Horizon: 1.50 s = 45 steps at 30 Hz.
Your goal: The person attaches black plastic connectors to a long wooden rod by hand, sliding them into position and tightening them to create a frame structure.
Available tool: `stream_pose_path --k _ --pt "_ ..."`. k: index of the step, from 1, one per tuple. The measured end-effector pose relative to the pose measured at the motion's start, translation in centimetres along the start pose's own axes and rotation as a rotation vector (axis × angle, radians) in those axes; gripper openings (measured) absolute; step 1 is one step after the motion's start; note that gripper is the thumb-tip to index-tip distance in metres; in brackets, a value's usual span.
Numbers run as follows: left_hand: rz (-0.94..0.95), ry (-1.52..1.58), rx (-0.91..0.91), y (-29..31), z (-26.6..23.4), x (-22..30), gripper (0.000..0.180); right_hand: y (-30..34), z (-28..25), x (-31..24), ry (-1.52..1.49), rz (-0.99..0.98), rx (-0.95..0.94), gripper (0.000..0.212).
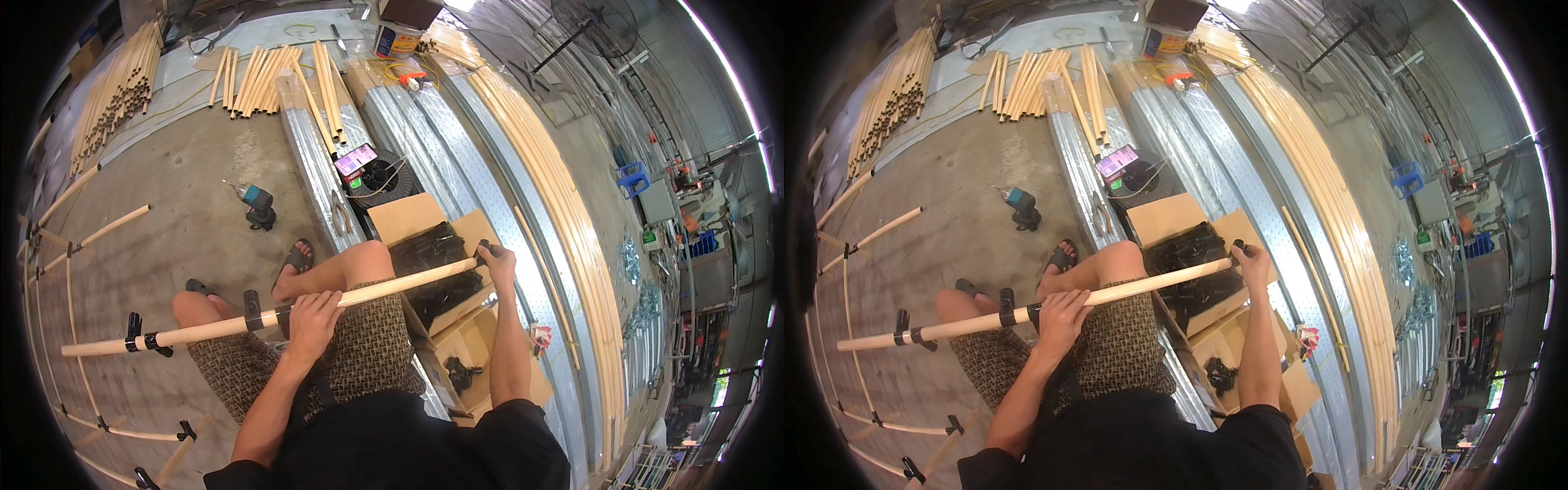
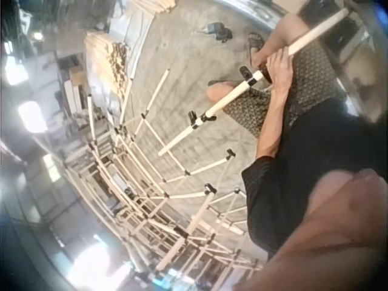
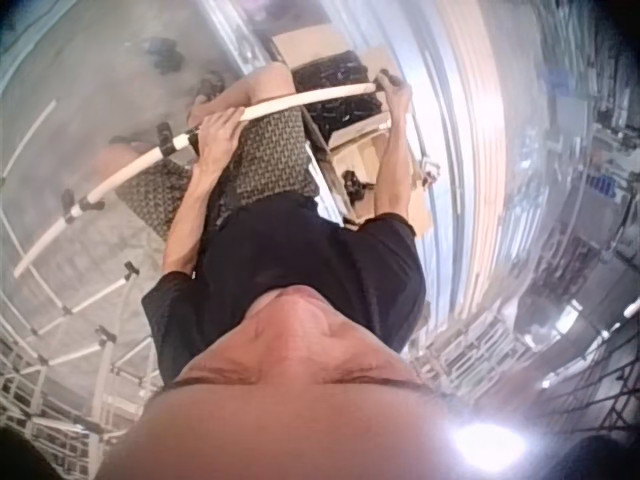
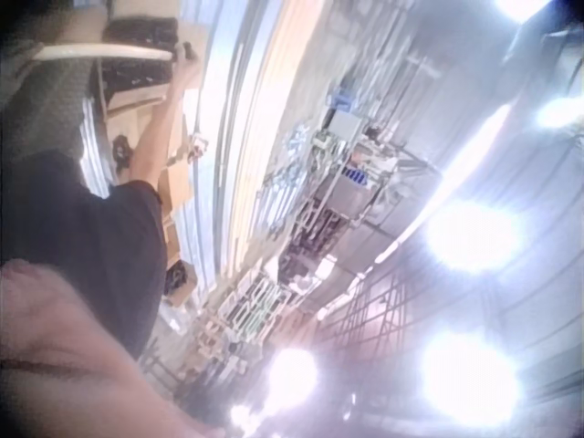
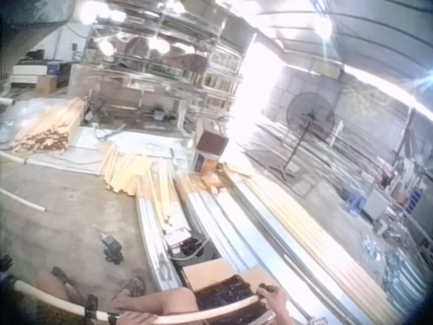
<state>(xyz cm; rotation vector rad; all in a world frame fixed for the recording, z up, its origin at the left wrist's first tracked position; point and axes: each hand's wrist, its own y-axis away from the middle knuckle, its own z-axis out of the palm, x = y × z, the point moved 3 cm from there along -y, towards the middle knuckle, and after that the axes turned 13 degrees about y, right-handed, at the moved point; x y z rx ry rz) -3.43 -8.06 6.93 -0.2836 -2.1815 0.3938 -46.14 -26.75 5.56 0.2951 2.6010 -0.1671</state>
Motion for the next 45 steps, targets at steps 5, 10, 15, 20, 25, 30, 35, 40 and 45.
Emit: stream_pose_path --k 5,10,15,20,25,30,35,40,45 --pt "-0.005 0.012 0.002 -0.1 -0.1 0.0 0.028 0.0 -0.1 0.0 0.052 0.014 -0.046 0.037" --pt "0.011 0.012 -0.001 0.0 0.1 -0.4 0.028 0.3 0.7 0.2 -0.089 -0.029 0.016 0.035" --pt "0.028 -0.023 0.006 0.0 0.4 -0.1 0.028 -0.7 -0.2 -0.7 0.102 -0.021 -0.080 0.032" --pt "0.014 -0.014 -0.027 -0.4 -0.1 -0.7 0.029 -0.9 0.5 -1.7 0.026 -0.071 0.008 0.032" --pt "-0.125 0.032 -0.045 -1.3 -2.5 -1.0 0.029 -0.9 1.1 -7.3 -0.034 -0.093 0.071 0.032" --pt "-0.335 -0.009 -0.094 -2.2 -5.4 -1.6 0.033 -2.9 3.1 -11.2 -0.057 -0.176 0.055 0.033" --pt "-0.507 -0.056 -0.110 -3.1 -7.3 -2.4 0.036 -7.7 5.7 -14.2 -0.109 -0.215 -0.116 0.043" --pt "-0.458 -0.113 0.004 -3.5 -10.4 -4.6 0.036 -11.0 12.4 -13.9 -0.714 0.121 -0.205 0.049" --pt "-0.455 -0.195 0.047 -4.5 -13.0 -6.8 0.032 -13.0 27.6 -8.1 -0.509 0.212 -0.306 0.043"
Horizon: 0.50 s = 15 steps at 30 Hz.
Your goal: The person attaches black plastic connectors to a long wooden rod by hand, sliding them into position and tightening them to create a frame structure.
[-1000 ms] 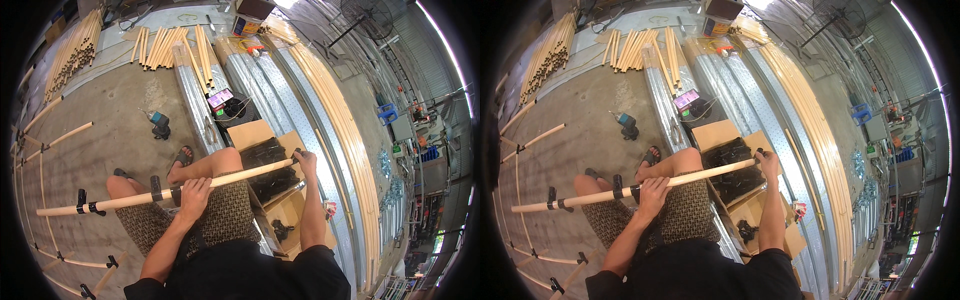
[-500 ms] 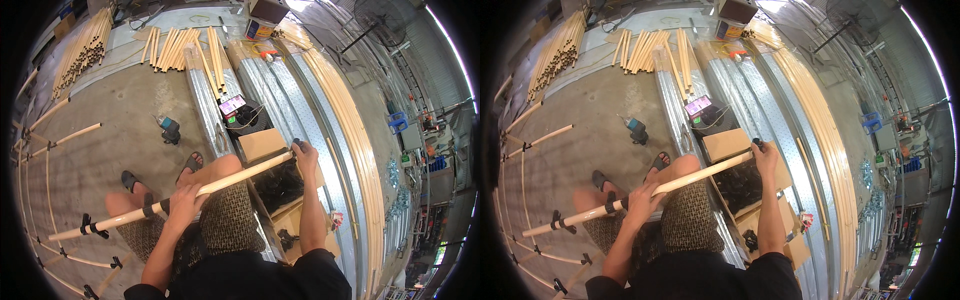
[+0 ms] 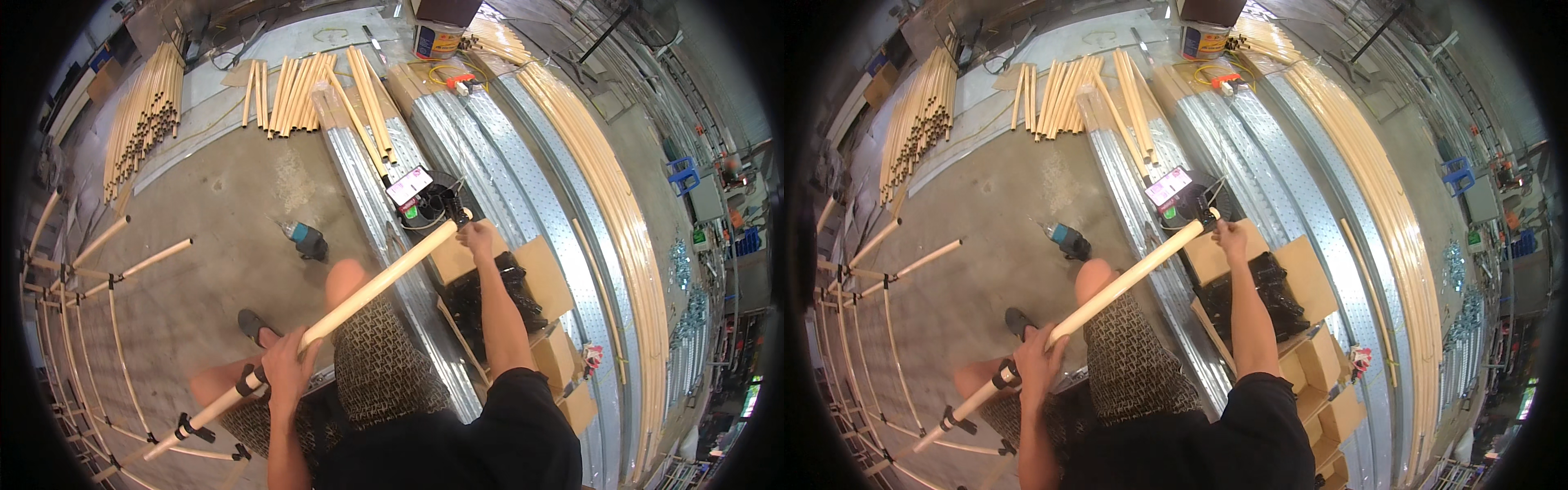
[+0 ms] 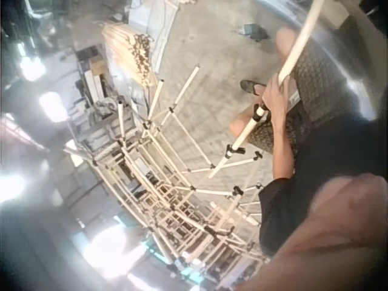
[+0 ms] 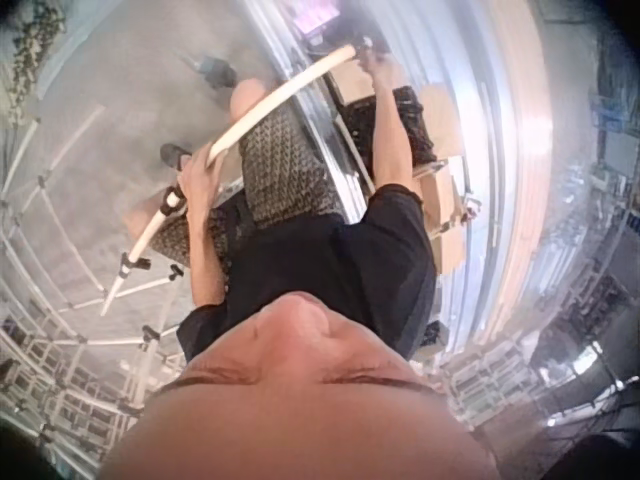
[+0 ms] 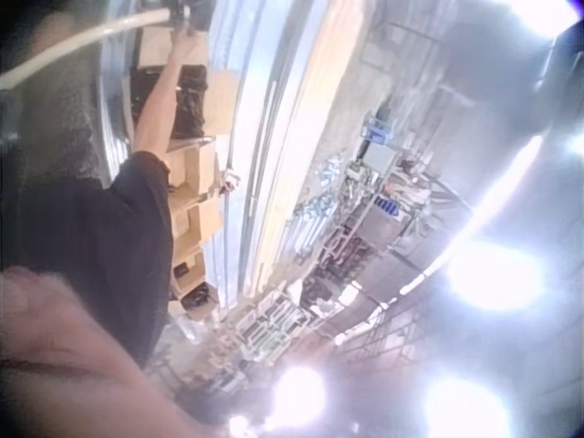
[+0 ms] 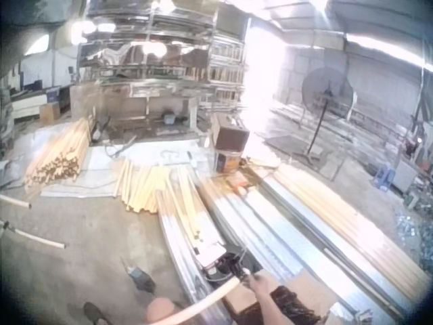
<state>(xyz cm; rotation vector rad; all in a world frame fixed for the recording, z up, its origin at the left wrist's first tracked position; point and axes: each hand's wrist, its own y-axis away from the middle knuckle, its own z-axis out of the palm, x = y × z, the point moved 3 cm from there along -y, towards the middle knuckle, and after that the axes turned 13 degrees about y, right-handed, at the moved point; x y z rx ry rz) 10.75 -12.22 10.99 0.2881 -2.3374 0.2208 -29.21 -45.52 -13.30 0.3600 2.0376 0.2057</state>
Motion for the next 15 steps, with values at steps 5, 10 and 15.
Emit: stream_pose_path --k 5,10,15 --pt "-0.068 -0.049 0.045 -1.4 -1.0 -2.3 0.032 -2.5 8.6 0.6 0.464 -0.252 0.141 0.034" --pt "-0.085 0.021 0.079 -2.9 -1.4 -3.2 0.030 -6.6 12.0 -1.5 0.602 -0.282 0.071 0.059" --pt "-0.087 -0.019 0.103 -2.9 -1.7 -5.0 0.030 -8.9 13.6 -2.5 0.748 -0.308 0.052 0.073"
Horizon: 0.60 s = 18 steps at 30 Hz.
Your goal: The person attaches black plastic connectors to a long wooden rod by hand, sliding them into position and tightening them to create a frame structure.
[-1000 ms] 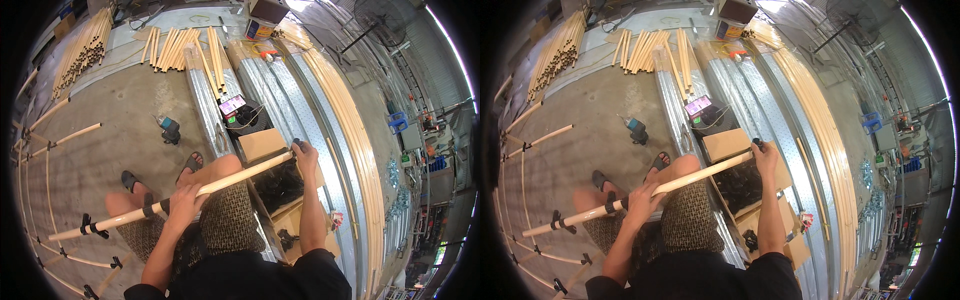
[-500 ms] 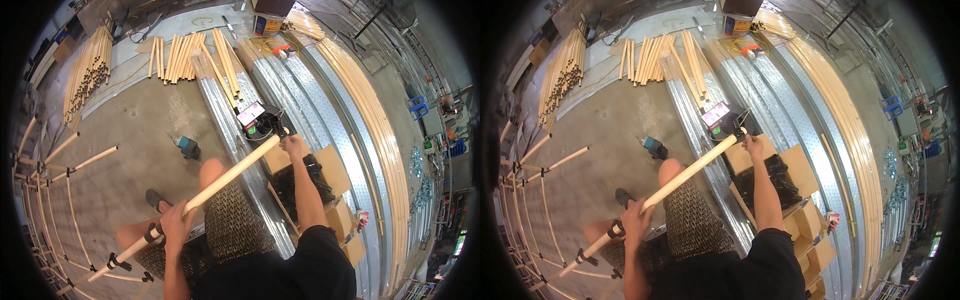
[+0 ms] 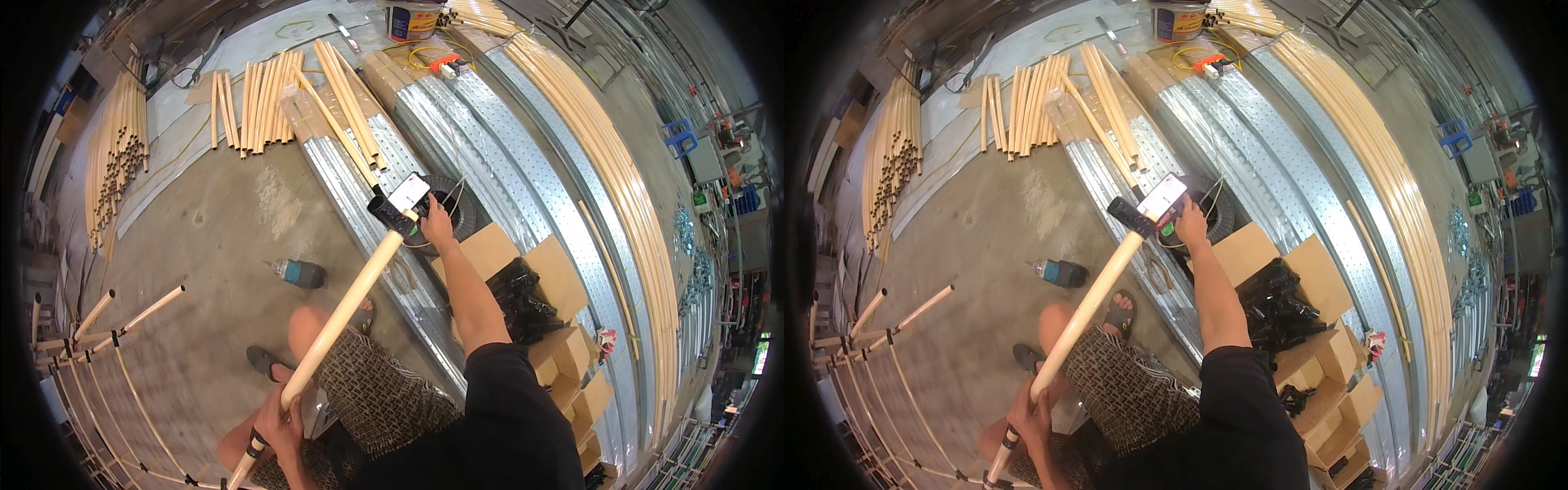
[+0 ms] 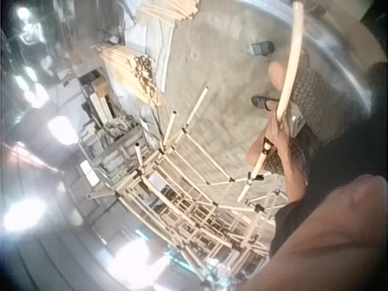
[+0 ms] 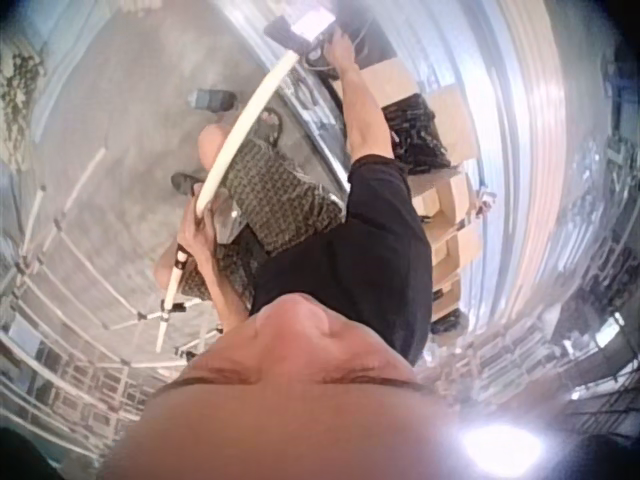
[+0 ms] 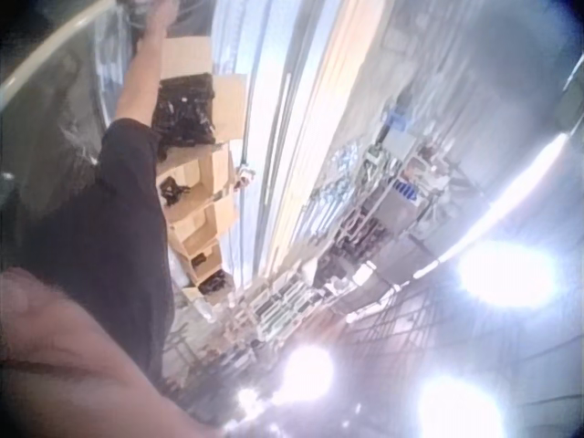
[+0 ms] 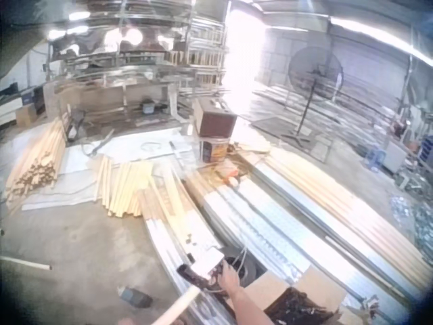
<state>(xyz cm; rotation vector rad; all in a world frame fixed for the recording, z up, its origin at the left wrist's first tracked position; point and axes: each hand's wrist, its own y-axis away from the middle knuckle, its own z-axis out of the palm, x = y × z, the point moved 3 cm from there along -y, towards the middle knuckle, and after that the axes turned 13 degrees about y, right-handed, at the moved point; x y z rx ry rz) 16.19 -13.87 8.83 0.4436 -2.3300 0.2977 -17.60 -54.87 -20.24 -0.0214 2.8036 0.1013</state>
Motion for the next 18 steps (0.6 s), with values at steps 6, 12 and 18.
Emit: stream_pose_path --k 6,12,18 --pt "-0.172 0.018 0.008 -0.7 -0.3 -1.1 0.028 -1.7 1.0 0.0 0.083 0.026 -0.090 0.078" --pt "-0.183 0.022 0.024 -1.6 -0.3 -1.4 0.026 -2.6 1.1 -0.5 0.163 0.027 -0.119 0.079" --pt "-0.177 0.039 0.004 -2.5 -0.1 -0.6 0.026 -3.1 1.0 -0.2 0.194 0.007 -0.116 0.075"
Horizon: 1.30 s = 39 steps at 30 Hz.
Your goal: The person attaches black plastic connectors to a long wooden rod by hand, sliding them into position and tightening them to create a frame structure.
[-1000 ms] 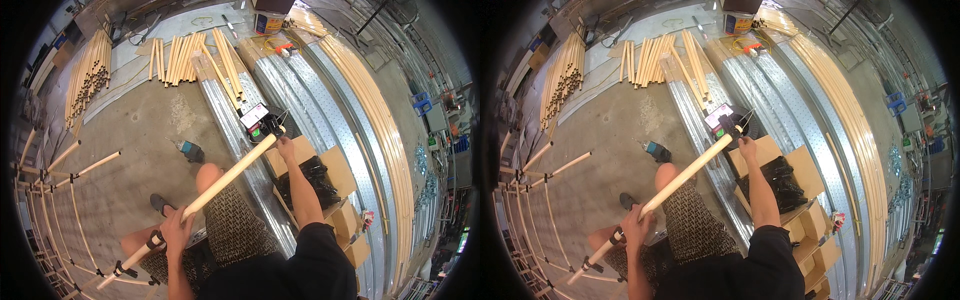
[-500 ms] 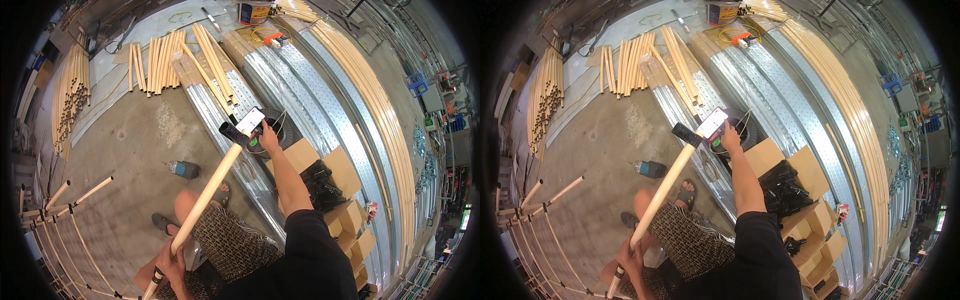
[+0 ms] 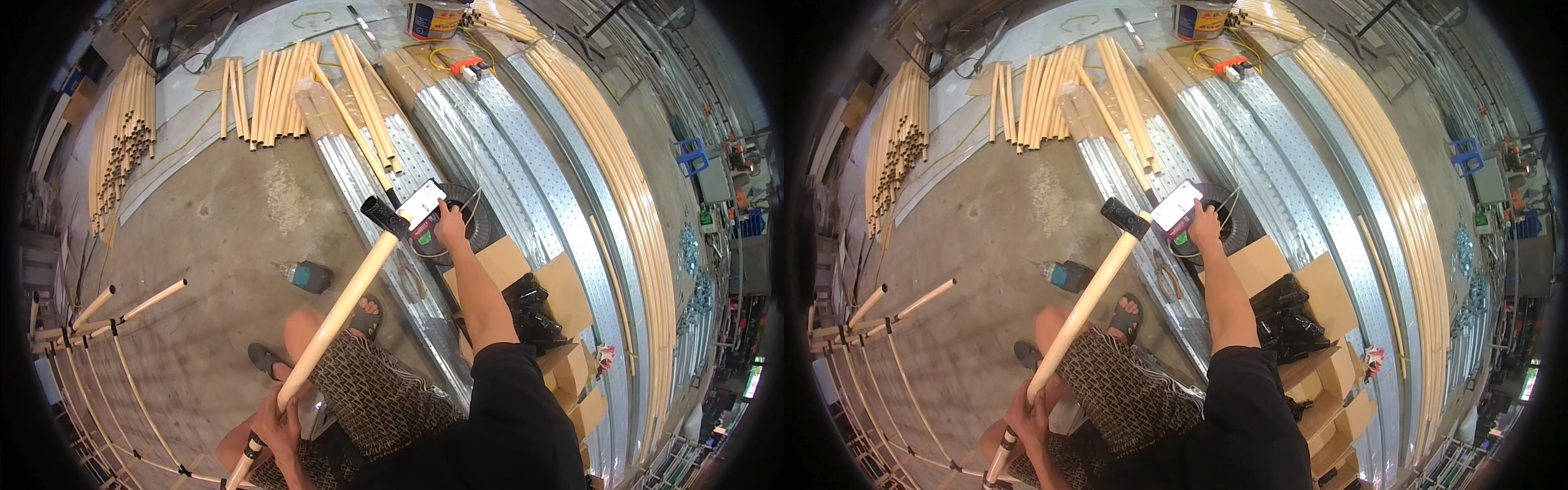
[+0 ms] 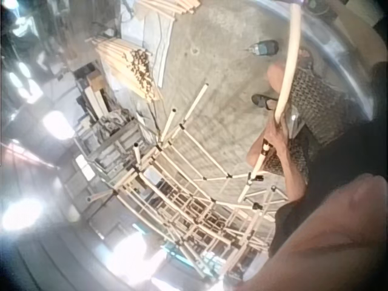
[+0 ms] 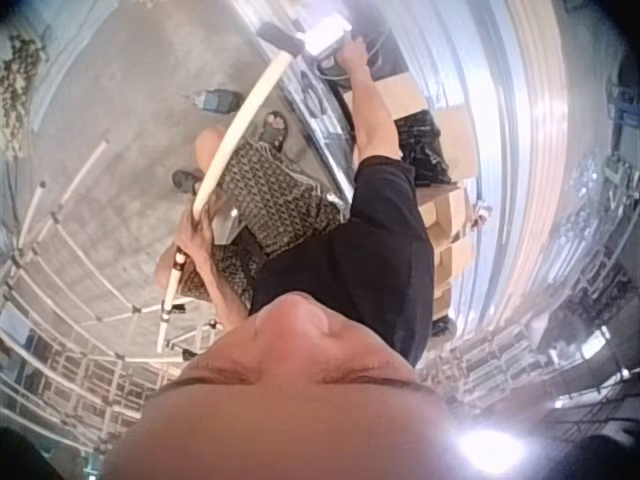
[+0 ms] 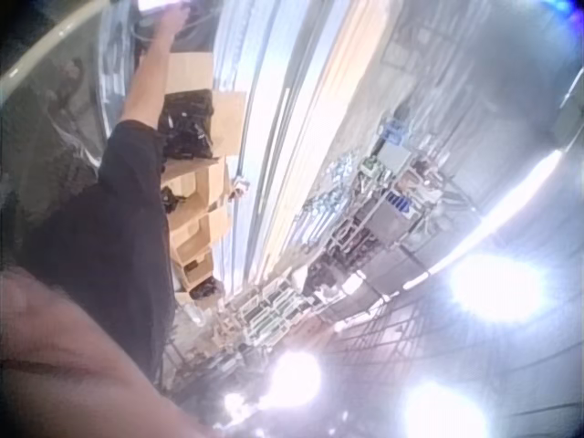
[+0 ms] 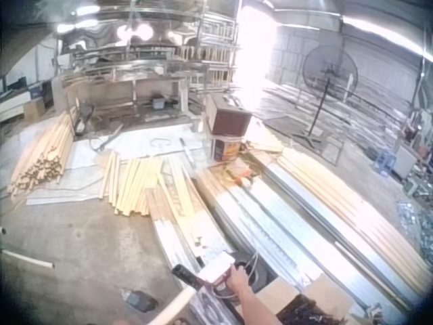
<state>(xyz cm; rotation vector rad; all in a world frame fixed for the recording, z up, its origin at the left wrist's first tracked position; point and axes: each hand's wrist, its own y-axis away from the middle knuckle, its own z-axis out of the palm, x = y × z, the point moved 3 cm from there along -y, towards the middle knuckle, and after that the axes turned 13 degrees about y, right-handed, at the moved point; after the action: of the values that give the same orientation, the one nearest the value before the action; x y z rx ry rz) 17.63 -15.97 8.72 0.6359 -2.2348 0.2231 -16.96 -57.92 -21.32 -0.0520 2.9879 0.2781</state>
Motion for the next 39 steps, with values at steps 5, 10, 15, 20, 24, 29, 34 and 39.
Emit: stream_pose_path --k 5,10,15,20,24,29,34,39 --pt "0.030 -0.012 0.026 0.4 0.3 -0.3 0.028 0.6 -0.6 0.4 -0.061 0.002 0.037 0.074" --pt "0.121 -0.025 0.056 0.3 0.4 -0.1 0.029 2.2 -0.4 1.9 -0.135 -0.002 -0.025 0.074" --pt "0.163 -0.006 0.092 0.3 1.0 1.0 0.029 4.5 -0.9 3.3 -0.130 0.010 -0.052 0.073" --pt "0.199 -0.021 0.084 0.5 1.5 2.2 0.030 6.3 -2.6 5.0 -0.280 -0.003 0.093 0.054" --pt "0.257 -0.062 0.095 0.8 2.3 3.1 0.031 5.3 -8.6 6.4 -0.654 0.040 0.216 0.041" --pt "0.321 -0.089 0.125 2.1 3.9 4.4 0.036 9.0 -25.4 2.0 -0.955 -0.109 0.126 0.056" --pt "0.387 -0.060 0.131 3.3 5.0 6.0 0.035 11.6 -29.8 -0.7 -0.297 -0.368 0.089 0.060" --pt "0.426 -0.011 0.178 4.1 6.5 5.6 0.035 14.4 -30.1 -0.6 0.093 -0.236 0.273 0.054"
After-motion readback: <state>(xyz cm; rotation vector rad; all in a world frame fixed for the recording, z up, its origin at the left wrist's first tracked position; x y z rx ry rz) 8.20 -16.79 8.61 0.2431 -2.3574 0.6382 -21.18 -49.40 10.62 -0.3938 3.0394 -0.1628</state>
